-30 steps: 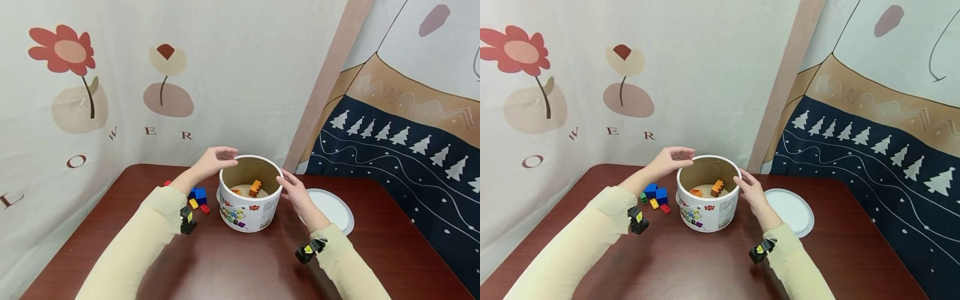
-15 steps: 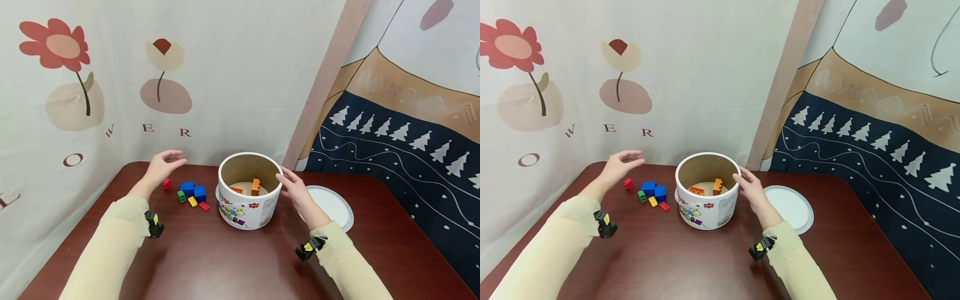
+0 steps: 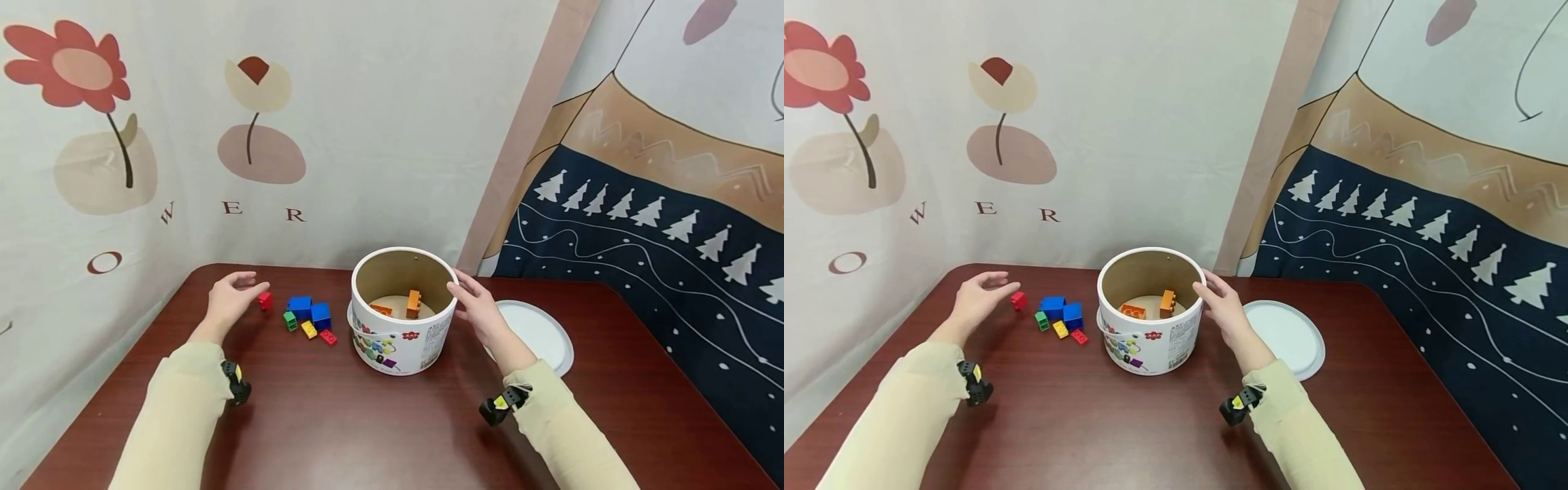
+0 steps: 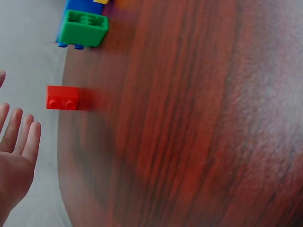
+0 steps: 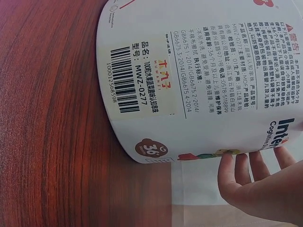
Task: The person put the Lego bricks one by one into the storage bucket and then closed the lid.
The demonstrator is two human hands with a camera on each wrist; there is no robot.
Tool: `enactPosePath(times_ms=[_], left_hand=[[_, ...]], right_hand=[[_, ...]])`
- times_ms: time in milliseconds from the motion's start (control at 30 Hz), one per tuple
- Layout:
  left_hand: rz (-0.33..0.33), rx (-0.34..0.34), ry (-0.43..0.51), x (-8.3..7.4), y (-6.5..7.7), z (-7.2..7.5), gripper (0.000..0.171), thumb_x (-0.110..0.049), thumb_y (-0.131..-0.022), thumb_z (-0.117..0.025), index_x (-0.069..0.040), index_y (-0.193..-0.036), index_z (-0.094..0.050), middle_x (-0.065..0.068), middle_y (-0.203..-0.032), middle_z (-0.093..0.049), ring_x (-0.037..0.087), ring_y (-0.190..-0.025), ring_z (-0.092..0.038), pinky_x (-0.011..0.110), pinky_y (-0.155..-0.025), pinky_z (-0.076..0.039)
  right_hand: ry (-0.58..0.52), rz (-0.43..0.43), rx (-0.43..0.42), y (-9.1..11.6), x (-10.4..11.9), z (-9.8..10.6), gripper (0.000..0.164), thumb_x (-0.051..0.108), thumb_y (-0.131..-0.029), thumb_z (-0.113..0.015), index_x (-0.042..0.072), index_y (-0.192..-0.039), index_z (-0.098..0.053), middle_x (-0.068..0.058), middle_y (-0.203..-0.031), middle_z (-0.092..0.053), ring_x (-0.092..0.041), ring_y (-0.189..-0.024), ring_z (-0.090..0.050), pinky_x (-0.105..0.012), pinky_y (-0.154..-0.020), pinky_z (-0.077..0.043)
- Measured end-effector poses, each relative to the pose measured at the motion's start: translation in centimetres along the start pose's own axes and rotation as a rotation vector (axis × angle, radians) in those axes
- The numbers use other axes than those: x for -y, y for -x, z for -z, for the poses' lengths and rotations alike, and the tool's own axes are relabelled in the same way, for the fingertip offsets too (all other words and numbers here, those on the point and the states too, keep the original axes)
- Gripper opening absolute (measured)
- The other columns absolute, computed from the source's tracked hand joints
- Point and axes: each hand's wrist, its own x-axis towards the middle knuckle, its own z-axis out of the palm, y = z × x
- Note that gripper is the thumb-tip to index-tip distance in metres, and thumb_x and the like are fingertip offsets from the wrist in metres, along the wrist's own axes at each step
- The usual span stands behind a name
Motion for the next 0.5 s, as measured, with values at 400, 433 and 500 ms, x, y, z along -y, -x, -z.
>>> enactPosePath(times_ms=[400, 433, 500], left_hand=[[0.071, 0.012, -0.045, 1.3, -0.5, -1.7, 0.055, -0.03, -0.092, -0.057, 0.006, -0.131, -0.045, 0.029, -0.131, -0.049, 0.039, -0.121, -0.047, 0.048, -0.103, -0.039], [0.072, 0.014, -0.053, 1.4, -0.6, -1.8, 0.054, -0.029, -0.092, -0.057, 0.006, -0.131, -0.045, 0.029, -0.13, -0.05, 0.04, -0.12, -0.048, 0.048, -0.102, -0.04], [0.075, 0.015, -0.068, 1.6, -0.6, -1.9, 0.051, -0.025, -0.092, -0.058, 0.008, -0.128, -0.046, 0.031, -0.128, -0.051, 0.04, -0.118, -0.049, 0.047, -0.1, -0.041]], right_hand=[[-0.003, -0.009, -0.001, -0.1, 0.0, 0.1, 0.051, 0.026, -0.097, -0.05, 0.017, -0.144, -0.036, -0.013, -0.149, -0.035, -0.033, -0.134, -0.038, -0.05, -0.106, -0.036], [-0.003, -0.01, -0.002, -0.1, 0.0, 0.1, 0.051, 0.026, -0.097, -0.05, 0.017, -0.144, -0.036, -0.012, -0.149, -0.035, -0.033, -0.134, -0.038, -0.05, -0.106, -0.036], [-0.006, -0.009, -0.004, -0.1, 0.0, 0.1, 0.051, 0.026, -0.097, -0.05, 0.017, -0.144, -0.036, -0.012, -0.149, -0.035, -0.033, -0.134, -0.038, -0.05, -0.106, -0.036]])
